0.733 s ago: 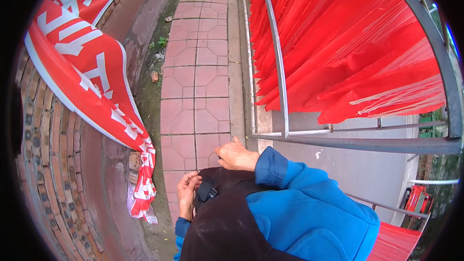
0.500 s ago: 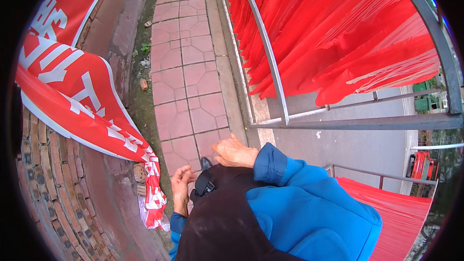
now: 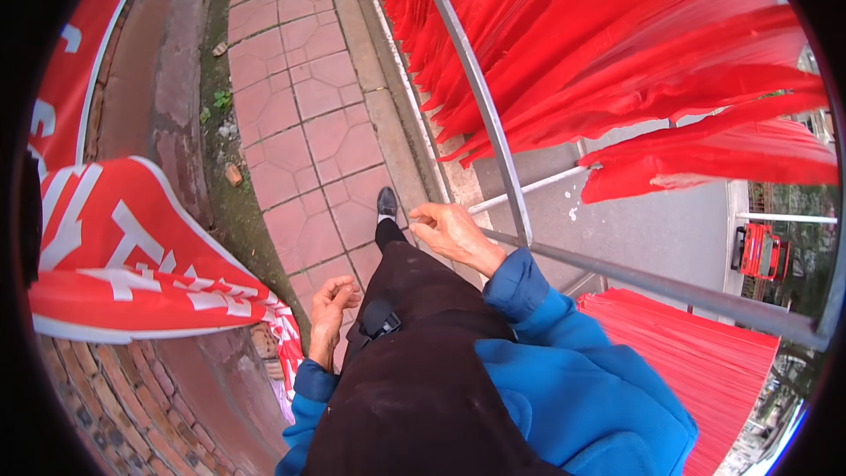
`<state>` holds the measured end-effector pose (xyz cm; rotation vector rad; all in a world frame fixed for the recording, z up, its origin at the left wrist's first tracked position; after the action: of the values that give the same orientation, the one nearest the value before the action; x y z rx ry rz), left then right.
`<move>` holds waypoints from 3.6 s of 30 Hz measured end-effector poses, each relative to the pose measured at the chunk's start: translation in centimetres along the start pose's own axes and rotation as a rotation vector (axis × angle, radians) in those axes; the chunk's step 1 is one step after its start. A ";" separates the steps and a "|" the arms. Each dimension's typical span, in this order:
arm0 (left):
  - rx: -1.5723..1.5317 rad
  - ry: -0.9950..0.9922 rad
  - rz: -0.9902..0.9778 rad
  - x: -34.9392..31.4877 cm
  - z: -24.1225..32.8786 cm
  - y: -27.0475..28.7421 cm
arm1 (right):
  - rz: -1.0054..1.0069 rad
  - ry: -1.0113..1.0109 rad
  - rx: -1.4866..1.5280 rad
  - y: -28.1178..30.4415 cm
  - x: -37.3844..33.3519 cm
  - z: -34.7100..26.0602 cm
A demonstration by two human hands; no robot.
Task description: The person ties white strings to secure a red banner onto a metal frame, then folds the banner and inserts bamboo poles into the top edge to support it. The work is done by hand on a sidewalk next to a brick wall.
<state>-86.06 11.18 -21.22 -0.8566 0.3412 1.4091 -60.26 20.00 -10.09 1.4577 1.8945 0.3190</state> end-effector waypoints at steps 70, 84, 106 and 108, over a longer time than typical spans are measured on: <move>0.379 -1.267 -0.936 23.5 46.6 -55.4 | 1.212 -0.614 -0.368 37.0 18.1 -3.0; 0.390 -1.052 -1.204 23.6 50.4 -61.2 | 1.471 -0.281 0.078 44.3 17.4 -15.5; 0.331 -1.212 -1.257 21.9 50.2 -59.0 | 1.435 -0.700 -0.678 44.8 17.4 -13.2; 0.332 -1.236 -1.239 21.8 50.2 -58.8 | 1.417 -0.728 -0.730 45.1 17.6 -13.3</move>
<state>-40.33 65.63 16.15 0.2343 -0.7865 0.4462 -37.61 54.03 19.02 1.7450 -0.0815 0.8358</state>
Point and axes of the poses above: each hand's wrist, its own x-axis towards the middle knuckle, its own y-axis out of the back of the hand, z = x × y, the point moved 8 cm from there along x, towards the middle knuckle, and after that the axes turned 12 degrees about -x, right-handed, at the moved point
